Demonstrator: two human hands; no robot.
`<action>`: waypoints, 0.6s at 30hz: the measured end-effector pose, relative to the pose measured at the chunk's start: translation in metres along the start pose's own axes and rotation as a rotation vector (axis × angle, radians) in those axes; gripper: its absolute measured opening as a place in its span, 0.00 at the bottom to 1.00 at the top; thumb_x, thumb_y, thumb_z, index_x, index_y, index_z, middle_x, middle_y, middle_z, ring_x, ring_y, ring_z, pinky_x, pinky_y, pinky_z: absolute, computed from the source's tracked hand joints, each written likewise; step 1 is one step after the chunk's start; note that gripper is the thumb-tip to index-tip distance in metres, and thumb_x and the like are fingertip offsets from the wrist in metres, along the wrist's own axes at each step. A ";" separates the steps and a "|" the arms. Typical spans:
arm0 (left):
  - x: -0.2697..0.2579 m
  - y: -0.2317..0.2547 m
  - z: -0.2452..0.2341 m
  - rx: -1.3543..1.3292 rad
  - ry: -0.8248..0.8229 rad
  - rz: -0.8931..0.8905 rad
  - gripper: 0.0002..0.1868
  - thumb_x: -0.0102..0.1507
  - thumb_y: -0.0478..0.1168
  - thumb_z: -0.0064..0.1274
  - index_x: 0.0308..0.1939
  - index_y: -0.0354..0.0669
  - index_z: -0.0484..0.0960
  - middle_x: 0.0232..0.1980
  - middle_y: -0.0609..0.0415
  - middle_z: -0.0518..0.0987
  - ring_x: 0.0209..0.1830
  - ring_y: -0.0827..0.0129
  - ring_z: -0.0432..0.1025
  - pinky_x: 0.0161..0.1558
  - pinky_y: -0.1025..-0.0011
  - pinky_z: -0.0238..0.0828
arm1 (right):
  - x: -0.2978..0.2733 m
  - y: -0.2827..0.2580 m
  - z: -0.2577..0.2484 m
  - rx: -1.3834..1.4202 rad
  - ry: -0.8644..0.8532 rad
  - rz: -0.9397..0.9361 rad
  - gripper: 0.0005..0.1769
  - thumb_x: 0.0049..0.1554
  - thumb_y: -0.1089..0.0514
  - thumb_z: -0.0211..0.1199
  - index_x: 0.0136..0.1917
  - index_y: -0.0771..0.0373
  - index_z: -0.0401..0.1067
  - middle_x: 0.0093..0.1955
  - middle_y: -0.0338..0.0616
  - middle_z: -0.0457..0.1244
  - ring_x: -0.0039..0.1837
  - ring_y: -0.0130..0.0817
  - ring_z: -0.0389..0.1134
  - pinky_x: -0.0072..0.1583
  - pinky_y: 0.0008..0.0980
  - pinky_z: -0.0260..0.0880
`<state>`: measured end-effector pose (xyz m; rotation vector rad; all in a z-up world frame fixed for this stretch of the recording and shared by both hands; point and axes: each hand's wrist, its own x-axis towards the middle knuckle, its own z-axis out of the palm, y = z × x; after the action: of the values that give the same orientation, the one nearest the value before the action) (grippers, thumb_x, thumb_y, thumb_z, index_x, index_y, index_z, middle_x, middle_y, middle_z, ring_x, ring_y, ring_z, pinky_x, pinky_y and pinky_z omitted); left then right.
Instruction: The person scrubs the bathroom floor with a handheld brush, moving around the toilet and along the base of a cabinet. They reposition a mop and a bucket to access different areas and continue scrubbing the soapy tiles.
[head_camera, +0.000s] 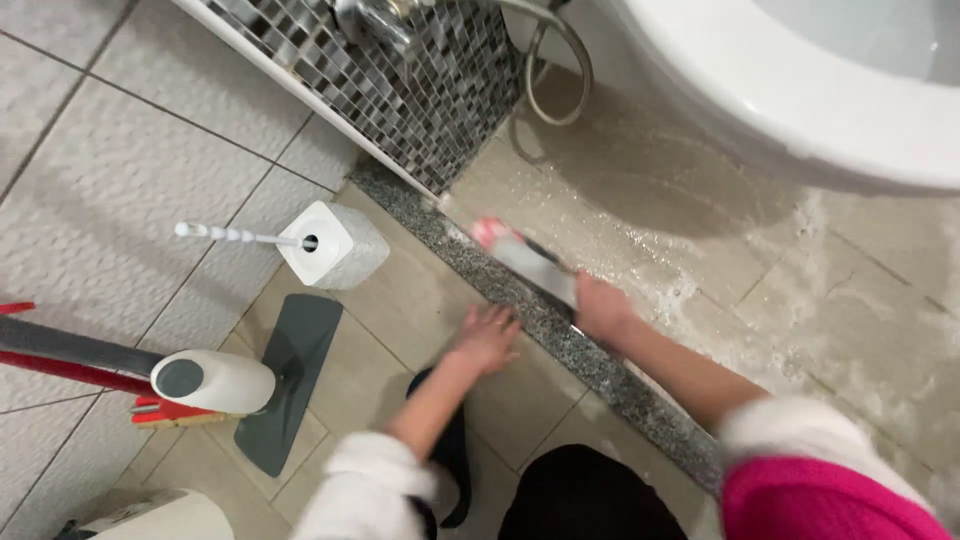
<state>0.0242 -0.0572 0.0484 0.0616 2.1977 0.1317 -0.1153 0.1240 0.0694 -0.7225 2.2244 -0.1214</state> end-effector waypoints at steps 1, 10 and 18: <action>-0.011 -0.018 -0.001 -0.001 0.014 -0.003 0.37 0.70 0.62 0.35 0.81 0.57 0.49 0.85 0.51 0.42 0.85 0.58 0.34 0.78 0.42 0.27 | -0.024 0.007 -0.004 -0.009 0.011 -0.003 0.18 0.56 0.57 0.55 0.59 0.65 0.62 0.53 0.57 0.70 0.60 0.57 0.73 0.60 0.55 0.73; -0.160 -0.101 -0.020 0.177 0.120 -0.066 0.29 0.71 0.57 0.37 0.75 0.57 0.63 0.77 0.50 0.64 0.79 0.55 0.53 0.77 0.39 0.28 | -0.099 0.053 0.037 0.073 -0.054 0.082 0.24 0.49 0.58 0.54 0.59 0.65 0.56 0.50 0.64 0.69 0.58 0.66 0.72 0.61 0.60 0.72; -0.168 -0.084 -0.016 -0.113 0.227 -0.100 0.29 0.73 0.53 0.37 0.76 0.50 0.61 0.76 0.43 0.63 0.75 0.51 0.61 0.74 0.35 0.34 | -0.033 -0.022 0.073 -0.110 0.304 -0.139 0.43 0.49 0.58 0.54 0.76 0.65 0.48 0.61 0.62 0.62 0.51 0.62 0.74 0.53 0.56 0.78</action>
<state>0.1102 -0.1576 0.1825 -0.1331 2.4098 0.2155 -0.0361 0.1333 0.0467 -0.9735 2.4822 -0.1901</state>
